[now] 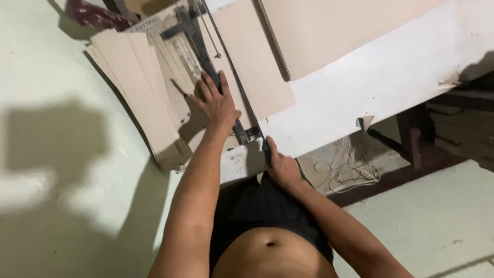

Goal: Using a manual paper trimmer to cut thin strips of paper and gathering them into a pile.

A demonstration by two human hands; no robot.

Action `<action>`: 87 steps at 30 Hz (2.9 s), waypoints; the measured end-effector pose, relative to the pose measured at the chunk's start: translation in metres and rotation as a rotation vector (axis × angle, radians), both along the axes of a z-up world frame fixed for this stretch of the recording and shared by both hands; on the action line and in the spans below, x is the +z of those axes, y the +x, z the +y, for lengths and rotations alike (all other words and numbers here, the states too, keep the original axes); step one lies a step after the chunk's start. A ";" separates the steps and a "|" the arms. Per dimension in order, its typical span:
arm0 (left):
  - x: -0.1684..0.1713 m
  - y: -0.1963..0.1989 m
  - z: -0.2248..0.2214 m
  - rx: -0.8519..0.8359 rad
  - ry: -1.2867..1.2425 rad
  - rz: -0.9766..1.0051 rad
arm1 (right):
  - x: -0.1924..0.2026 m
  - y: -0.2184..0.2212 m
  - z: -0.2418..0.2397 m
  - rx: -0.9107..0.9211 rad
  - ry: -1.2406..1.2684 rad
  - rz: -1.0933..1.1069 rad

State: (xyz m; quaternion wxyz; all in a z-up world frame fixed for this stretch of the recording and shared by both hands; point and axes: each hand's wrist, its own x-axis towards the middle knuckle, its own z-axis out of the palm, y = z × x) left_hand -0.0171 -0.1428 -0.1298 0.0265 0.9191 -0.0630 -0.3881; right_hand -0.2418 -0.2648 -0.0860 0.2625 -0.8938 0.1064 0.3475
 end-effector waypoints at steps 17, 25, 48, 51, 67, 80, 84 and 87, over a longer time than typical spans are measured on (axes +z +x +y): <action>0.065 -0.056 0.070 -1.005 -0.428 -0.432 | -0.010 0.133 -0.077 -0.299 -0.282 0.051; 0.132 -0.015 0.110 -0.808 0.196 -0.174 | -0.049 0.129 -0.079 -0.330 -0.205 -0.050; 0.105 0.017 0.041 -0.163 -0.290 0.028 | -0.053 0.110 -0.056 -0.512 0.182 -0.034; 0.069 0.015 0.011 -0.105 -0.166 0.003 | -0.052 0.113 -0.058 -0.430 0.133 -0.030; 0.013 0.005 -0.002 0.004 -0.008 0.063 | 0.075 0.033 0.015 -0.034 -0.021 0.271; -0.039 -0.013 0.015 -0.577 -0.232 -0.200 | 0.210 0.086 -0.024 -0.206 0.256 0.375; -0.008 -0.039 0.029 -0.761 -0.330 -0.306 | 0.115 0.089 -0.047 -0.144 0.195 0.332; 0.036 -0.055 0.057 -1.031 -0.461 -0.437 | 0.014 0.103 -0.056 -0.247 -0.061 -0.039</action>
